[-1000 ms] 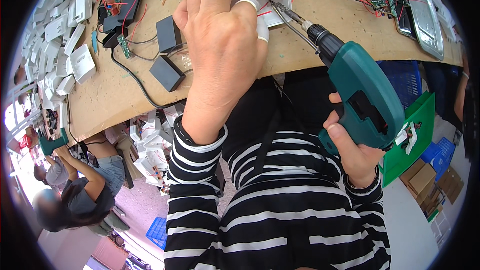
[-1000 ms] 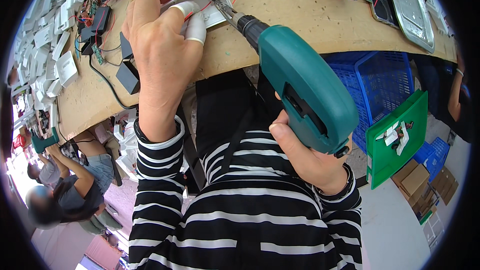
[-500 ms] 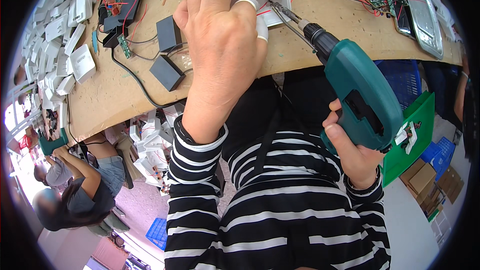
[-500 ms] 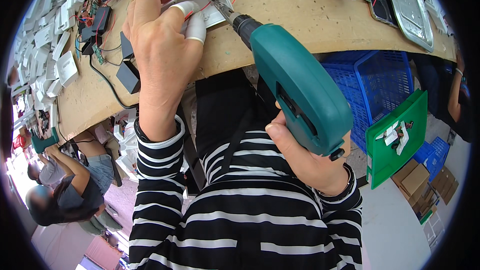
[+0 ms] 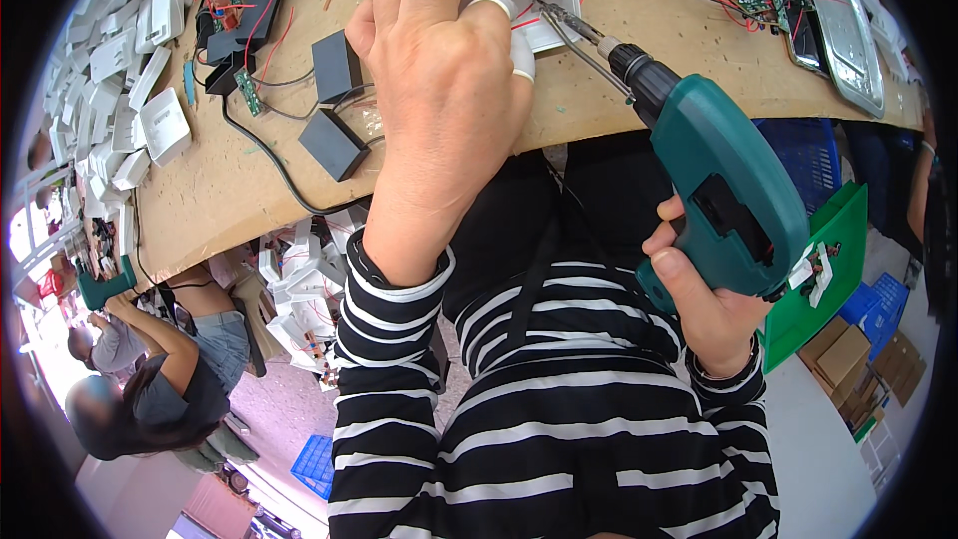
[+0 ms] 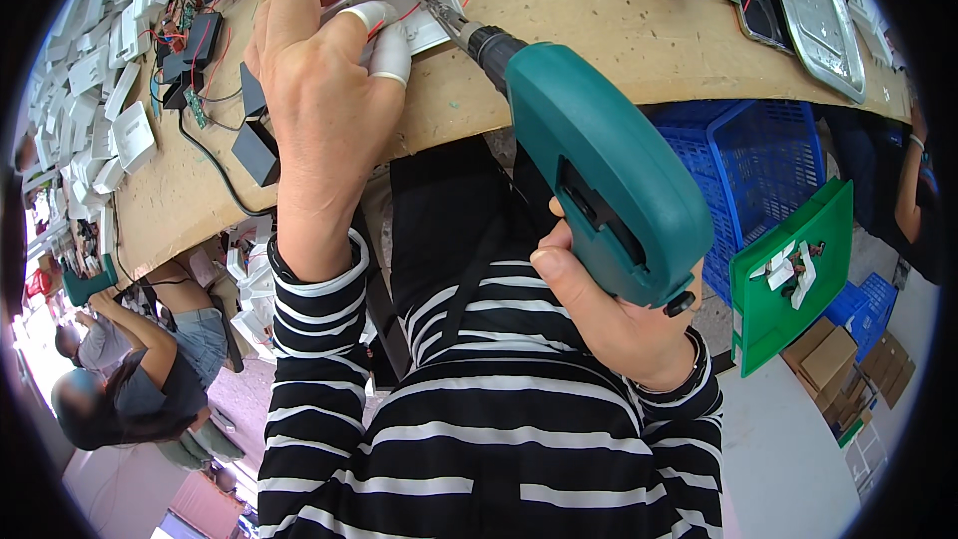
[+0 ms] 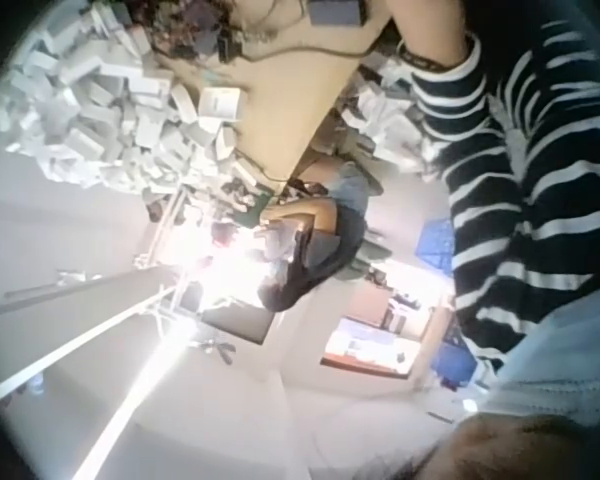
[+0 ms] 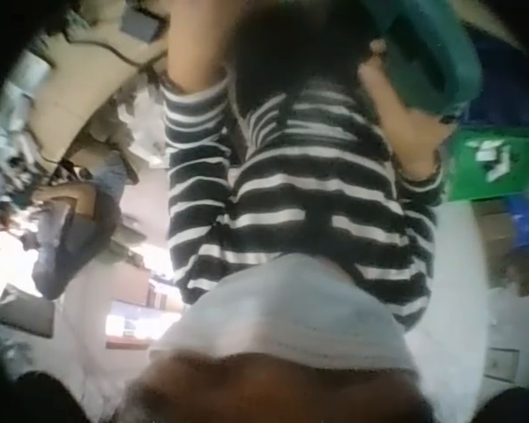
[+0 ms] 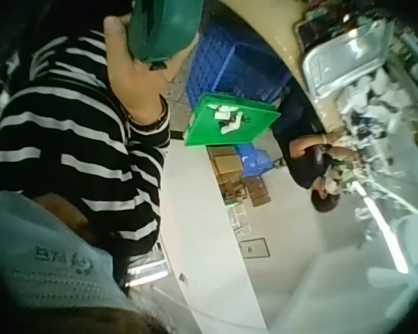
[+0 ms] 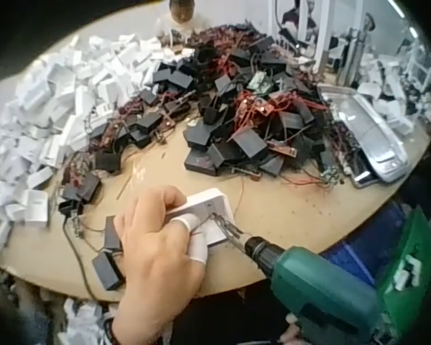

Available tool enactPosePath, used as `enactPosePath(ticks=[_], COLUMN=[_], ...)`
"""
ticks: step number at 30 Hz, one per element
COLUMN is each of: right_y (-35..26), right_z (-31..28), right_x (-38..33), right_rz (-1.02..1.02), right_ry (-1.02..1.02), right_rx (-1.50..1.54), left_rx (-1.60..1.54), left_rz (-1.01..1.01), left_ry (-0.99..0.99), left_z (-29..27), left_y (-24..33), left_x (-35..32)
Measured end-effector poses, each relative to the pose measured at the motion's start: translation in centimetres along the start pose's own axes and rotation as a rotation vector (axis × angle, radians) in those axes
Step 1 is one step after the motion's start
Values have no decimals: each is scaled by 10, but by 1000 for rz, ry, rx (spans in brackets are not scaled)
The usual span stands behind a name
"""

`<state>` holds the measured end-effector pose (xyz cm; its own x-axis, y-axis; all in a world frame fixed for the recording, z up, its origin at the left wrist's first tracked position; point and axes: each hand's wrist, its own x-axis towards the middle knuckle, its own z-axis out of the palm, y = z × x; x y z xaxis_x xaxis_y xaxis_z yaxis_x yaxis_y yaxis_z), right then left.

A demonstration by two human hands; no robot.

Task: Soldering red wires into white plastic housings using a handheld soldering tool.

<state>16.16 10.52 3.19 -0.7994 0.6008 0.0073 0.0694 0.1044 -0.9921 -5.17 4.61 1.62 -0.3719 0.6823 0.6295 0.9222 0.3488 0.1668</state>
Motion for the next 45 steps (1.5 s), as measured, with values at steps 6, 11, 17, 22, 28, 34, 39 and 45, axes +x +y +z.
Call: enactPosePath(ticks=[6,11,17,22,28,34,39,45], right_y=[-1,-1,0,0,0,1,1,0], right_z=[0,0,0,1,2,0,-1,1], right_x=[0,-1,0,1,1,0,-1,-2], right_rz=[-17,-7,-37,-14,-14,-18,-8,6], right_ry=[-3,23,-12,2,27,25,19,69], right_rx=[-2,14,-9,22,34,37,38,130], left_rx=[11,10,15,10,12,16,14,18], left_rz=[-2,-9,-17,-12,-14,-11,-13,-16], left_ry=[-1,-4,-17,-11,-11,-12,-9,-13], left_z=[0,1,-1,-1,0,-1,0,-1], left_y=[0,0,0,0,0,1,1,1], left_x=[0,0,0,-1,-1,-1,-1,-1])
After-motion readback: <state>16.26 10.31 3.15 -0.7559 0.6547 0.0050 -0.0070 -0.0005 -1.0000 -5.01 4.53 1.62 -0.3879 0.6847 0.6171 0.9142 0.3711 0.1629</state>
